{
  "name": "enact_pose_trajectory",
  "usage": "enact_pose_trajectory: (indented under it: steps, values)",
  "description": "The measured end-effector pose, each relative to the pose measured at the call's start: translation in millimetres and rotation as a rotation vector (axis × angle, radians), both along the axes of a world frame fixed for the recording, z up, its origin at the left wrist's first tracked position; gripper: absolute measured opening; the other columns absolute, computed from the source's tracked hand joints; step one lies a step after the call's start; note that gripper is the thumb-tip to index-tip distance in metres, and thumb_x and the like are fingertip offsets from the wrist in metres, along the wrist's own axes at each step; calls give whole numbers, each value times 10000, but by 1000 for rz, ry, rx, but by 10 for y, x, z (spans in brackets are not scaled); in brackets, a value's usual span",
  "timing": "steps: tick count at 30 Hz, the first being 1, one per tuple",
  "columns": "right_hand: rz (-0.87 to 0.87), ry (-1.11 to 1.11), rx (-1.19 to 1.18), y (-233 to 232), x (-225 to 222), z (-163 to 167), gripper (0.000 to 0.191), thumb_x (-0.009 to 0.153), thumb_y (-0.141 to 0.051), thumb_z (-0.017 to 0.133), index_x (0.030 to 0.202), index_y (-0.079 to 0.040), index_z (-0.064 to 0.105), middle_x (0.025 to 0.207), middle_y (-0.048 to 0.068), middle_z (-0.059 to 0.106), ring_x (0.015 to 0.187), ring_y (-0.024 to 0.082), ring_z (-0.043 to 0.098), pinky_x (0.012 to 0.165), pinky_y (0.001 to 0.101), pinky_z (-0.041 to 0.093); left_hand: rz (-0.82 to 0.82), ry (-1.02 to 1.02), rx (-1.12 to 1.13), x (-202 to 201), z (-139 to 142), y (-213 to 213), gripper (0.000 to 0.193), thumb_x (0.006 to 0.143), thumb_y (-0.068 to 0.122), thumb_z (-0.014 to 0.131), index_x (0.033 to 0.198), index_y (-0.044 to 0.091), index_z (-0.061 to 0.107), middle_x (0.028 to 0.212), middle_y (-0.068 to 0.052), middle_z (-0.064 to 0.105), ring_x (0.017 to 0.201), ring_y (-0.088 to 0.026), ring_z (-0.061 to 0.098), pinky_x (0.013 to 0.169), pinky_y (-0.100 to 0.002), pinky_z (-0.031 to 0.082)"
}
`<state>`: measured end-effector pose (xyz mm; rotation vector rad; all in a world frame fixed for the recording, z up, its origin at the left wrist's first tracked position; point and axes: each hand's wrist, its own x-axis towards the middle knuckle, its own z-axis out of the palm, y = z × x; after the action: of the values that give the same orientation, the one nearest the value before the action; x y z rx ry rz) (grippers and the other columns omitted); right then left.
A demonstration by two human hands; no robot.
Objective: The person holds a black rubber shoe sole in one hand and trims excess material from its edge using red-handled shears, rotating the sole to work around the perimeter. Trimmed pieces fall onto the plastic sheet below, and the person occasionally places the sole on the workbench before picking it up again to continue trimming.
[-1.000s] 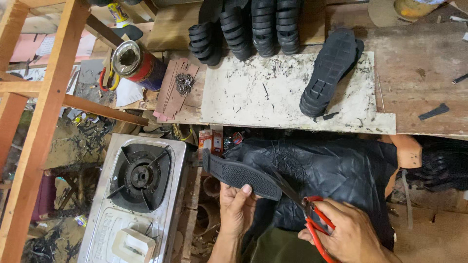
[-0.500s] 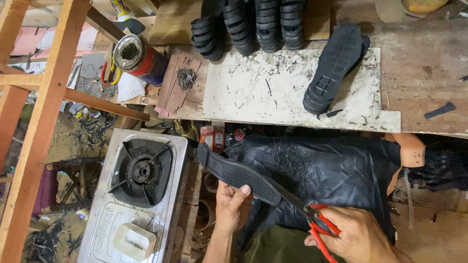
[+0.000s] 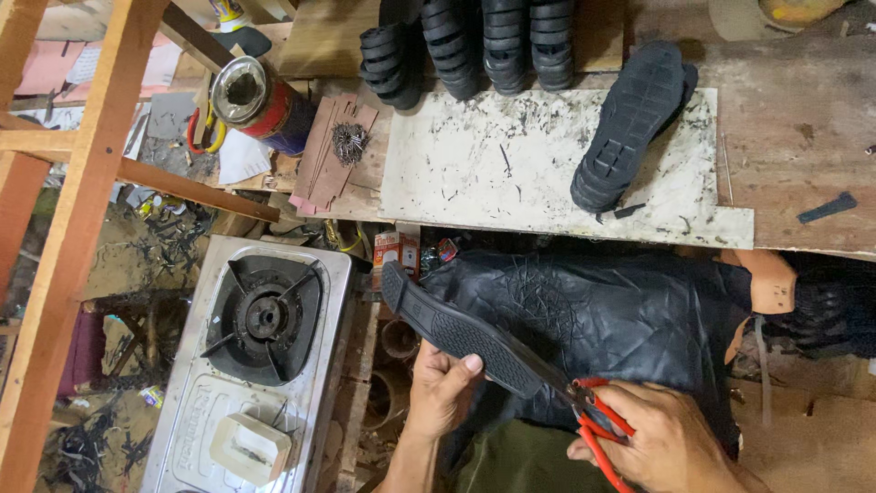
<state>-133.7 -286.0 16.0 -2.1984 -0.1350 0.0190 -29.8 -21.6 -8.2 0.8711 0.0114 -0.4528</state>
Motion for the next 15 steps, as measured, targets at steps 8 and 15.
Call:
enact_pose_trajectory:
  steps: [8, 15]
  values:
    - [-55, 120, 69, 36, 71, 102, 489, 577, -324, 957, 934, -79, 730, 667, 59, 716, 526, 217, 731, 498, 343, 572, -27, 14, 39, -40, -68, 27, 507, 900, 7, 677, 1360, 26, 464, 1202, -140, 690, 1064, -260, 710, 894, -442, 609]
    - [-114, 131, 166, 121, 112, -5, 327, 735, -297, 883, 764, -65, 655, 544, 51, 617, 448, 172, 580, 490, 319, 501, -304, -202, 264, -110, -54, -118, 542, 956, -19, 668, 1471, 5, 502, 1301, -103, 639, 1191, -172, 625, 1065, -338, 500]
